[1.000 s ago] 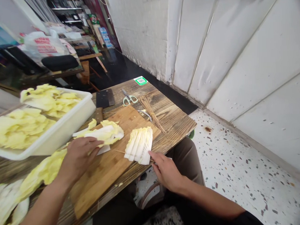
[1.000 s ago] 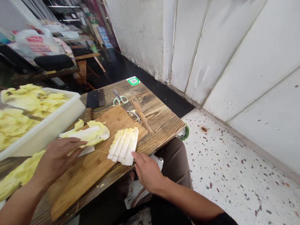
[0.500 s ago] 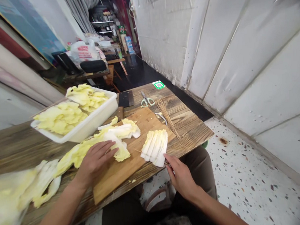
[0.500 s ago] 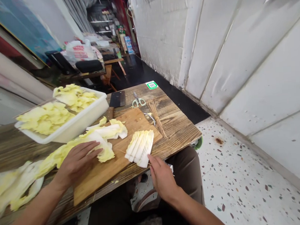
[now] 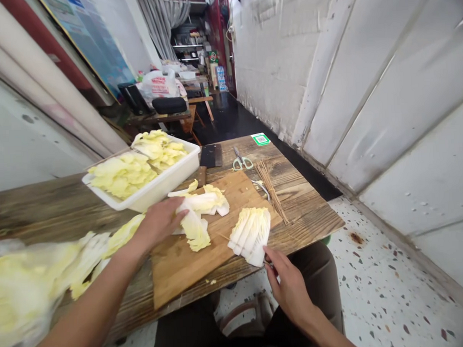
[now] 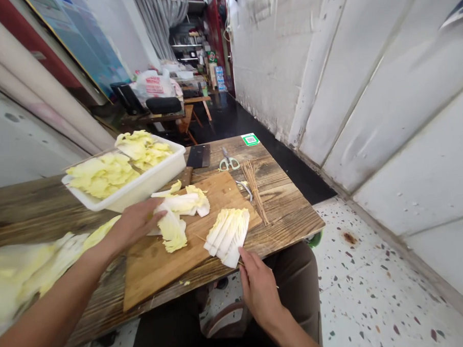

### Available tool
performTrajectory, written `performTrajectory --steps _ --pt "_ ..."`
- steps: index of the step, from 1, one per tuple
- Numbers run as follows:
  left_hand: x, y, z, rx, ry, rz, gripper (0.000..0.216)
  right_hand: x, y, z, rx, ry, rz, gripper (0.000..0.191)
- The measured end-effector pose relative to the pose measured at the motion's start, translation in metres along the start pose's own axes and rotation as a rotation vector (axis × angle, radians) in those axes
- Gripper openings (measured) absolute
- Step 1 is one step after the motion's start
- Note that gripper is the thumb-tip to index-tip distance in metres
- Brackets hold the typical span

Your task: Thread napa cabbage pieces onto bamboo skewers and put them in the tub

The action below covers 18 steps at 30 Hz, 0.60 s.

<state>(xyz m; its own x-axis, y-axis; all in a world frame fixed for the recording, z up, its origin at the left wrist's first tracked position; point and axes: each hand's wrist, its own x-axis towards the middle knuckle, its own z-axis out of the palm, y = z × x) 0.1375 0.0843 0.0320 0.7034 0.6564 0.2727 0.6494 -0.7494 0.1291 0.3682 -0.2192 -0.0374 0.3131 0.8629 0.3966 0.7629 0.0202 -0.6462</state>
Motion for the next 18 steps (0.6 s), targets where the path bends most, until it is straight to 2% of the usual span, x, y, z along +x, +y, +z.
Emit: performTrajectory --steps 4,10,15,18 --pt "-0.013 0.002 -0.002 -0.023 -0.039 0.055 0.056 0.001 0.001 -0.002 0.000 0.015 -0.036 0.038" --pt "-0.055 0.009 -0.008 -0.033 0.013 0.067 0.054 0.004 0.003 -0.004 0.004 0.068 -0.084 0.040" --pt "-0.071 0.014 -0.016 -0.094 0.020 -0.015 0.056 0.004 0.005 -0.004 -0.009 0.090 -0.104 0.037" --pt "-0.064 0.008 -0.022 -0.136 -0.006 -0.107 0.053 0.003 0.008 -0.004 -0.033 0.092 -0.113 0.036"
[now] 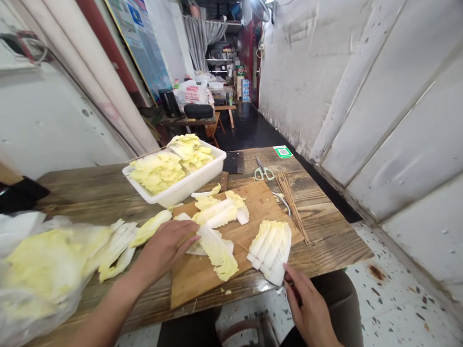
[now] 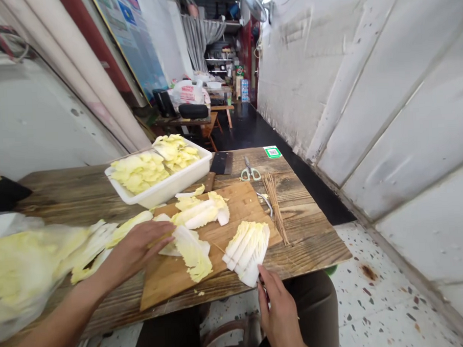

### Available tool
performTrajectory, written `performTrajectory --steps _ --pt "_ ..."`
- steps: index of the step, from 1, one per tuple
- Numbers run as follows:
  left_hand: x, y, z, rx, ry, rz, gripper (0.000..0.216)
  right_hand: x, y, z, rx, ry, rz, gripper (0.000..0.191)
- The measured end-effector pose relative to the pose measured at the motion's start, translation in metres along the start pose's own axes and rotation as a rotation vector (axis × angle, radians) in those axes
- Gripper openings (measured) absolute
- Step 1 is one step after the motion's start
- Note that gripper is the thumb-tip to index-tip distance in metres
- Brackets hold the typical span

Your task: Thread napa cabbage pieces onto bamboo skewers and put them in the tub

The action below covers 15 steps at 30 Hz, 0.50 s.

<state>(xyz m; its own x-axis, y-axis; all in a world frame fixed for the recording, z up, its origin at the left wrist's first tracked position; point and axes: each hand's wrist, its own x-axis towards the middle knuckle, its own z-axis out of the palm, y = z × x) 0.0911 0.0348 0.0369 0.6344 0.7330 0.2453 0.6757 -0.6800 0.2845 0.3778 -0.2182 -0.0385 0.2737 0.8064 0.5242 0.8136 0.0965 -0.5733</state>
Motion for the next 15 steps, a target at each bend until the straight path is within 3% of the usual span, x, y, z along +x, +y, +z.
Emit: performTrajectory --steps 4,9,12,15 --pt "0.045 -0.021 -0.001 -0.002 -0.015 -0.249 0.044 0.000 0.004 0.000 -0.030 0.006 -0.015 0.035" --pt "0.110 -0.034 0.016 -0.096 -0.183 -0.402 0.035 -0.001 0.005 0.000 -0.035 0.014 -0.041 0.036" --pt "0.126 -0.029 0.020 -0.156 -0.241 -0.432 0.034 -0.002 0.006 -0.001 -0.061 0.007 -0.056 0.037" --pt "0.126 -0.019 0.010 -0.178 -0.201 -0.434 0.032 -0.003 0.007 -0.003 -0.062 -0.024 -0.066 0.038"
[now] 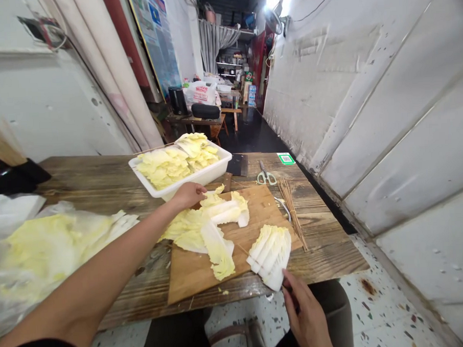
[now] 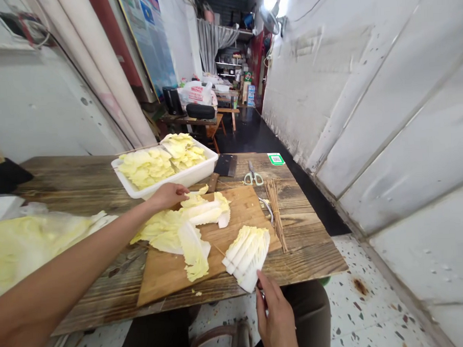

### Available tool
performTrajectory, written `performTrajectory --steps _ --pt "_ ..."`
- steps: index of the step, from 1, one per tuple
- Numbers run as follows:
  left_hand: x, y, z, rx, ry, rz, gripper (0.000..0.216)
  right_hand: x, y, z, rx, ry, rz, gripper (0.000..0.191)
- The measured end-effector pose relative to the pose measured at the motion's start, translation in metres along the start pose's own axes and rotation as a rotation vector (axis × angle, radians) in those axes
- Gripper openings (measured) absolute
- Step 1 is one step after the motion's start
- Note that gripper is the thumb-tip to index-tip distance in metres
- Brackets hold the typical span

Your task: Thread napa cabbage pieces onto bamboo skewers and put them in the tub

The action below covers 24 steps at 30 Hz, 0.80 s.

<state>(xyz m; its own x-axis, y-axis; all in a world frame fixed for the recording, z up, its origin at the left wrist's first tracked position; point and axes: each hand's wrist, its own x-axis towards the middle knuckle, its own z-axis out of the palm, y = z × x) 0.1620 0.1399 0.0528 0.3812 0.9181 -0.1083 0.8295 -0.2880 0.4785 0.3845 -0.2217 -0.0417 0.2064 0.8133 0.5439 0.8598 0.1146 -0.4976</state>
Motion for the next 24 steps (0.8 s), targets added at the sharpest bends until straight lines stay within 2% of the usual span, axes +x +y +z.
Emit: performTrajectory --steps 3,6,10,13,16,18,21,24 --pt "-0.017 0.013 -0.021 -0.031 0.148 0.030 0.028 0.001 0.000 -0.001 0.008 -0.008 0.004 0.037" --pt "-0.040 0.025 -0.051 -0.078 0.338 0.081 0.027 0.001 -0.001 0.000 0.001 0.006 0.011 0.035" --pt "-0.069 0.030 -0.082 -0.211 0.494 0.106 0.041 -0.001 -0.001 0.001 -0.011 0.005 0.014 0.035" --pt "-0.084 0.024 -0.083 -0.368 0.426 0.083 0.056 -0.002 0.002 0.003 -0.012 0.002 0.007 0.037" --pt "-0.092 0.017 -0.068 -0.513 0.245 0.056 0.068 -0.002 0.003 0.003 -0.008 0.007 -0.001 0.037" --pt "-0.095 0.013 -0.055 -0.565 0.172 0.039 0.069 -0.002 0.003 0.003 -0.011 0.011 -0.006 0.036" --pt "-0.100 0.008 -0.040 -0.561 0.136 0.018 0.066 -0.001 0.001 0.001 -0.019 0.011 0.000 0.036" --pt "-0.109 0.002 -0.033 -0.428 0.131 0.008 0.066 0.000 -0.003 -0.001 -0.020 0.006 0.011 0.036"
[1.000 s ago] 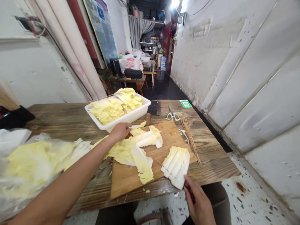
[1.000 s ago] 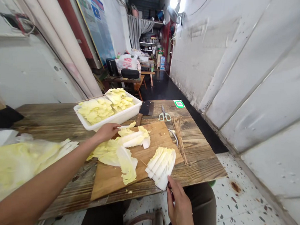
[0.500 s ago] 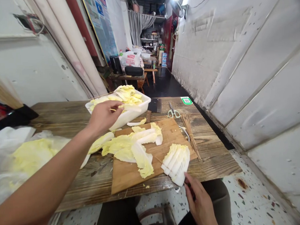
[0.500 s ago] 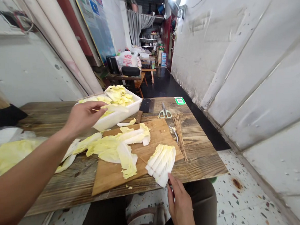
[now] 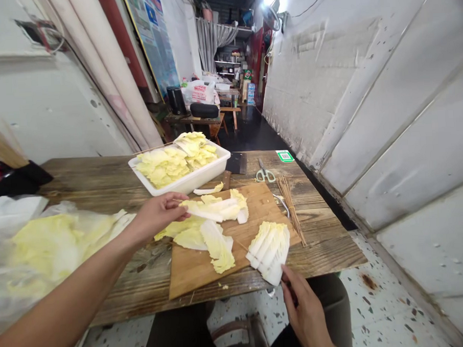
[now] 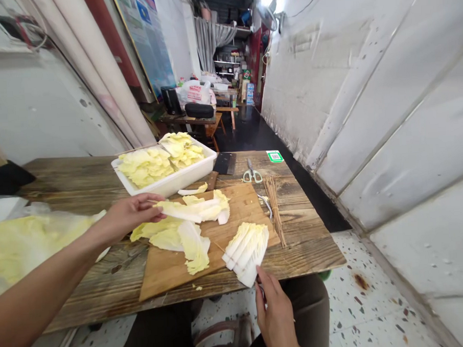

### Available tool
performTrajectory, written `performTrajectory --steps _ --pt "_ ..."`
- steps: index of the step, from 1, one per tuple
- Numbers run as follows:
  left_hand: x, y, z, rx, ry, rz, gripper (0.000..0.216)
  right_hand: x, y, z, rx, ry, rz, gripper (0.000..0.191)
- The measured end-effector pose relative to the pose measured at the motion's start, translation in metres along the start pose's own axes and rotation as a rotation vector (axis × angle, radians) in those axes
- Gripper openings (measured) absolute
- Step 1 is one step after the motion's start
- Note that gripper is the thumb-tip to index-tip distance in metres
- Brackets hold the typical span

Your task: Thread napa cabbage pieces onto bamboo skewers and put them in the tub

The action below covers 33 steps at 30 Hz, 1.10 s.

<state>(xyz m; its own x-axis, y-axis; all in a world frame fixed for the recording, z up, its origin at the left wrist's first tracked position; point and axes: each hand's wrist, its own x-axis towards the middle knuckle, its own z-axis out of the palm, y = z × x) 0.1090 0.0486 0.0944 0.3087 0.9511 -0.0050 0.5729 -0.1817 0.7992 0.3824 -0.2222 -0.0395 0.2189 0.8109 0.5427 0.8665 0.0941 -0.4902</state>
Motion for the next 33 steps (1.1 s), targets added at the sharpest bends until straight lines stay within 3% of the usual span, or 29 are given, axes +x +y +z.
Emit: performTrajectory --steps 6,10,15,22,26,30,33 --pt "-0.008 -0.011 -0.014 0.394 0.188 0.084 0.045 0.002 -0.002 -0.002 0.000 -0.004 -0.003 0.036" --pt "-0.002 -0.013 -0.006 0.467 0.072 0.226 0.046 0.002 -0.002 -0.001 0.018 0.001 0.014 0.036" --pt "0.003 -0.016 0.028 0.551 -0.077 0.430 0.039 0.002 -0.002 0.000 0.030 0.006 0.019 0.038" --pt "-0.008 -0.013 0.056 0.665 -0.085 0.482 0.025 0.002 0.004 0.001 0.027 0.014 -0.018 0.035" --pt "-0.007 -0.007 0.033 0.729 -0.024 0.398 0.028 0.001 0.009 0.002 0.017 0.010 -0.045 0.037" --pt "0.020 -0.012 -0.007 0.847 0.054 0.115 0.030 -0.001 0.013 0.004 0.013 -0.002 -0.041 0.038" --pt "0.041 -0.024 -0.016 0.918 0.008 -0.066 0.032 -0.003 0.018 0.005 0.011 -0.036 -0.051 0.040"
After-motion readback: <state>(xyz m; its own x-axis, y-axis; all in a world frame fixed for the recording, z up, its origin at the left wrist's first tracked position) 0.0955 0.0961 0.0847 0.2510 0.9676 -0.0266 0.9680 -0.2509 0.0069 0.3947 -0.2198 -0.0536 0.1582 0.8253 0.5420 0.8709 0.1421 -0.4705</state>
